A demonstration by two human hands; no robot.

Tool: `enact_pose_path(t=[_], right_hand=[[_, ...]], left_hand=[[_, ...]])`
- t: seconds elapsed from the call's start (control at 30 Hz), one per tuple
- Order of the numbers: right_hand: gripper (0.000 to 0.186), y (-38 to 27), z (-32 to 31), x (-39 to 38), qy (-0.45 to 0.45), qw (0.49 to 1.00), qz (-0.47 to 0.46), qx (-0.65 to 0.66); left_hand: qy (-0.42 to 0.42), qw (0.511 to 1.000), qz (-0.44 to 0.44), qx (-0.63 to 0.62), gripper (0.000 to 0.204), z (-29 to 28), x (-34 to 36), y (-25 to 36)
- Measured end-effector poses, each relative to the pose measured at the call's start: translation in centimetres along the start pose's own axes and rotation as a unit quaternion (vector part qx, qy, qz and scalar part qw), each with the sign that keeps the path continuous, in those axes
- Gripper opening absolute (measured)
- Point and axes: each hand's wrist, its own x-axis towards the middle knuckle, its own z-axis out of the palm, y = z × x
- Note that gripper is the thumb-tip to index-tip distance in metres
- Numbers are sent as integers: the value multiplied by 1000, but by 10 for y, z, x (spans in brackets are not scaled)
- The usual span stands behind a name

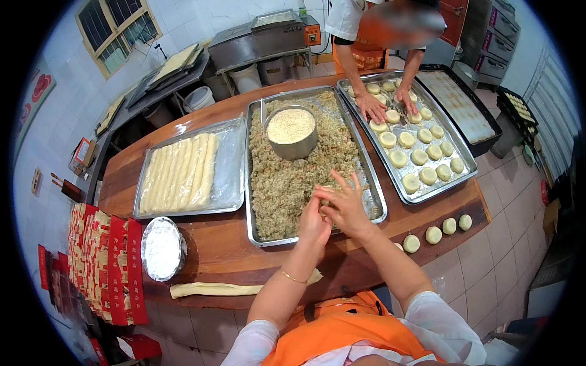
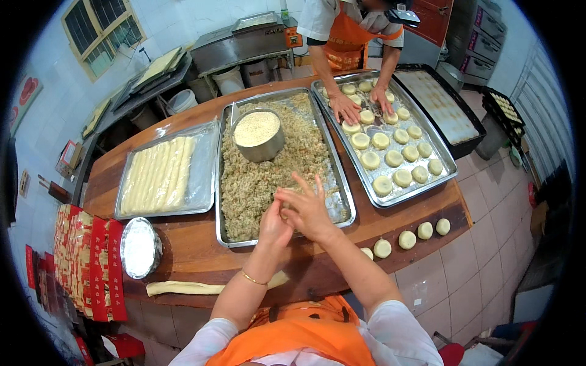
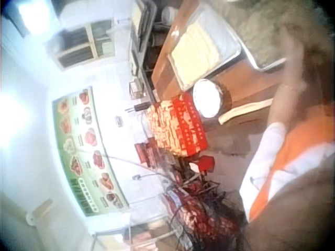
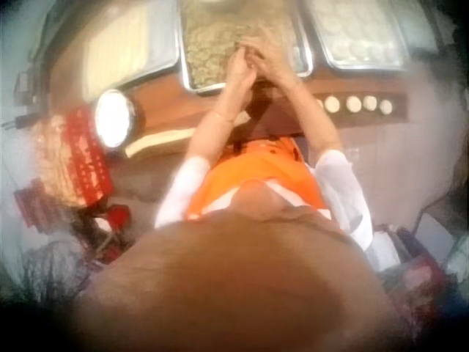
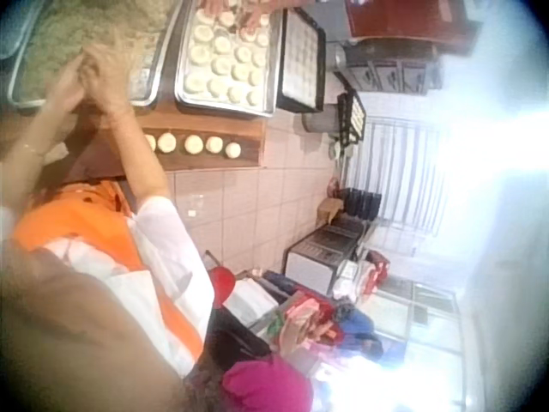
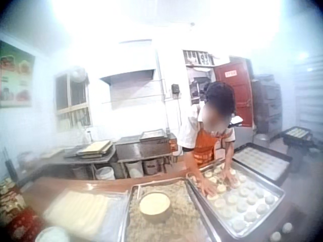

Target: The person prepares pastries by tearing small pieces from a long dough rope, flattening them by hand, adding filling from a large tray, and rolling them into balls before placing them on a baking sheet.

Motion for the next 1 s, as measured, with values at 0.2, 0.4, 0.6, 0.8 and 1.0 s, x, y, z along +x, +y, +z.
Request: enact_pose_path(t=[0.2, 0.4, 0.6, 0.8, 1.0], right_hand=[[43, -3, -8, 0, -5, 996, 54, 65], [25, 3, 8, -6, 87, 991, 51, 89], [20, -8, -11, 7, 95, 990, 72, 69], [18, -35, -16, 29, 54, 973, 120, 188], [55, -5, -34, 29, 92, 982, 75, -148]], left_hand=[[-26, 999, -37, -30, 28, -22, 2, 1], [-37, 990, 38, 129, 23, -10, -3, -5], [-69, 992, 22, 107, 38, 40, -32, 33], [-101, 991, 82, -15, 57, 12, 28, 26], [32, 975, -11, -220, 27, -9, 37, 18]])
